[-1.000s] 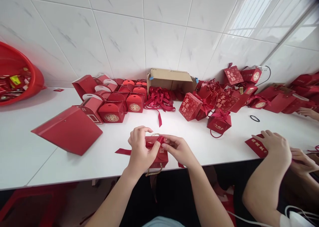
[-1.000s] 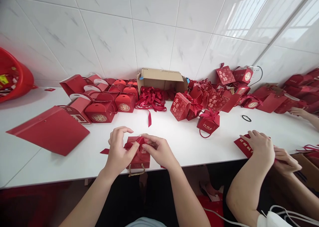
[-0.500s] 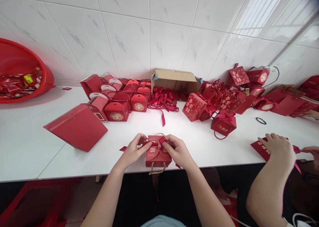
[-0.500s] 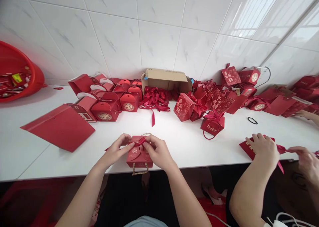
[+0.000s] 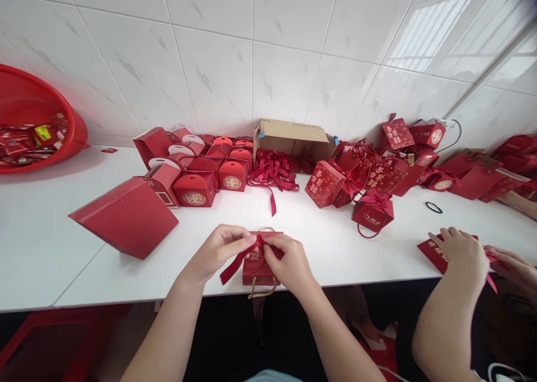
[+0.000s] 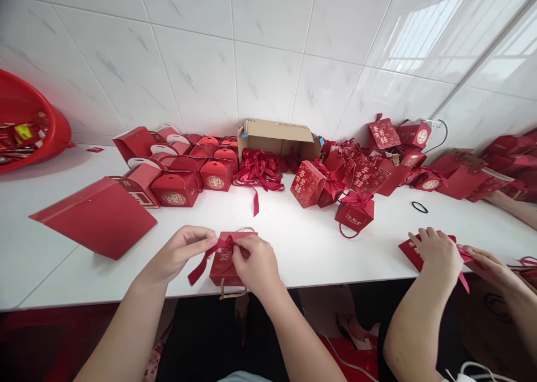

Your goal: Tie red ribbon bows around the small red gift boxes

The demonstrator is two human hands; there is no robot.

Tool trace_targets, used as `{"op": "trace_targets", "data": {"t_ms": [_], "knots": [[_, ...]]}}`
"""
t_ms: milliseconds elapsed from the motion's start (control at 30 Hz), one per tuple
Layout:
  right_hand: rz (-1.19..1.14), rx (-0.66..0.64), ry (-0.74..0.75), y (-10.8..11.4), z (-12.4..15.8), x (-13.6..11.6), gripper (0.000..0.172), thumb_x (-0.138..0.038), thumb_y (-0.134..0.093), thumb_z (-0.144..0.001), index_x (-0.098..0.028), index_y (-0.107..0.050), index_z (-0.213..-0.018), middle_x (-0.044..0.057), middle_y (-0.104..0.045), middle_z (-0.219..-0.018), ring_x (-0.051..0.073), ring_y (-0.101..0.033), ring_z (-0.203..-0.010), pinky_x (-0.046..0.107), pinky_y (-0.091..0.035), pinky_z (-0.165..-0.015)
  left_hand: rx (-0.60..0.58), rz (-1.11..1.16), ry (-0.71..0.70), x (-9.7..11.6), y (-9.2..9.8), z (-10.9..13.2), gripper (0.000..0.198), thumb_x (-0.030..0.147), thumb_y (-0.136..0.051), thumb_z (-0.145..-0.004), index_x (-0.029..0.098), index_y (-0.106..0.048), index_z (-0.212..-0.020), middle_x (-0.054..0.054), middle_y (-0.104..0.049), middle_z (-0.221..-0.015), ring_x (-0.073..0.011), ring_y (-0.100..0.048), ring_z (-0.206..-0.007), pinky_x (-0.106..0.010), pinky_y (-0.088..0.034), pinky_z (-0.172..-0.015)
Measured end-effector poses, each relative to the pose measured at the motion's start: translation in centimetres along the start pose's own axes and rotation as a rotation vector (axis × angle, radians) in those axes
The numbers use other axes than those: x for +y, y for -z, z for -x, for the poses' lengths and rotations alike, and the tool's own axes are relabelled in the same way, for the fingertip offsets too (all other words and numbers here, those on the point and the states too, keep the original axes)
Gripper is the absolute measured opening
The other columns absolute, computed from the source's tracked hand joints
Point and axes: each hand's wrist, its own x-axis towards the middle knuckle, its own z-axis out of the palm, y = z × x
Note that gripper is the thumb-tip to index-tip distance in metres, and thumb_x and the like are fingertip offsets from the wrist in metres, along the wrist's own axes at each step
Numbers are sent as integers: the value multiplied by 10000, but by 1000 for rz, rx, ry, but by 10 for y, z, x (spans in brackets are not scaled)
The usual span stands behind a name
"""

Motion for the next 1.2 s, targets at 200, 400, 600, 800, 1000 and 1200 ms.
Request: {"op": "trace_targets", "data": {"t_ms": [200,400,600,800,1000,1200], "knots": [[-59,3,19,5,1,3,184,-274,-518,-841,-197,-655,-746,47,-644,-739,177,-584,-663,288,-451,-608,-218,13,-44,28,-19,-43,372,497,-555,-803,157,-684,-726,-33,-621,-679,-159,-553,-609,-288,-435,-619],[-38,-24,25,-3,-4,4,303,-304,-498,-866,-193,-568,-593,13,-567,-612,147,-509,-591,269,-391,-581,-44,256,42,20,-5,-58,565,621,-367,-842,220,-558,-1191,-63,-645,-905,-158,-595,-681,-282,-451,-622],[-99,1,27,-2,-4,3,351,-309,-473,-887,-182,-533,-565,1,-528,-567,132,-477,-566,255,-379,-565,152,-344,-20,-3,2,-20,330,471,-630,-753,202,-687,-936,-49,-682,-947,-196,-597,-849,-297,-456,-732],[-229,34,-65,-6,0,4,235,-300,-525,-853,-181,-583,-659,32,-650,-664,169,-594,-632,270,-455,-609,267,-334,-89,-41,-7,-1,136,320,-652,-760,216,-727,-808,-51,-697,-907,-209,-629,-895,-325,-487,-818],[-377,109,-99,-11,2,4,152,-268,-590,-818,-219,-460,-879,-10,-666,-676,166,-638,-648,272,-494,-643,280,-203,-139,-51,-18,7,136,300,-547,-854,194,-631,-866,-42,-657,-915,-180,-615,-905,-313,-480,-841],[-240,117,-2,-7,3,2,99,-228,-564,-828,-197,-591,-917,31,-683,-813,167,-651,-743,274,-510,-694,304,-290,-212,-55,-23,7,50,220,-598,-797,187,-563,-782,-19,-611,-855,-161,-597,-848,-294,-470,-811]]}}
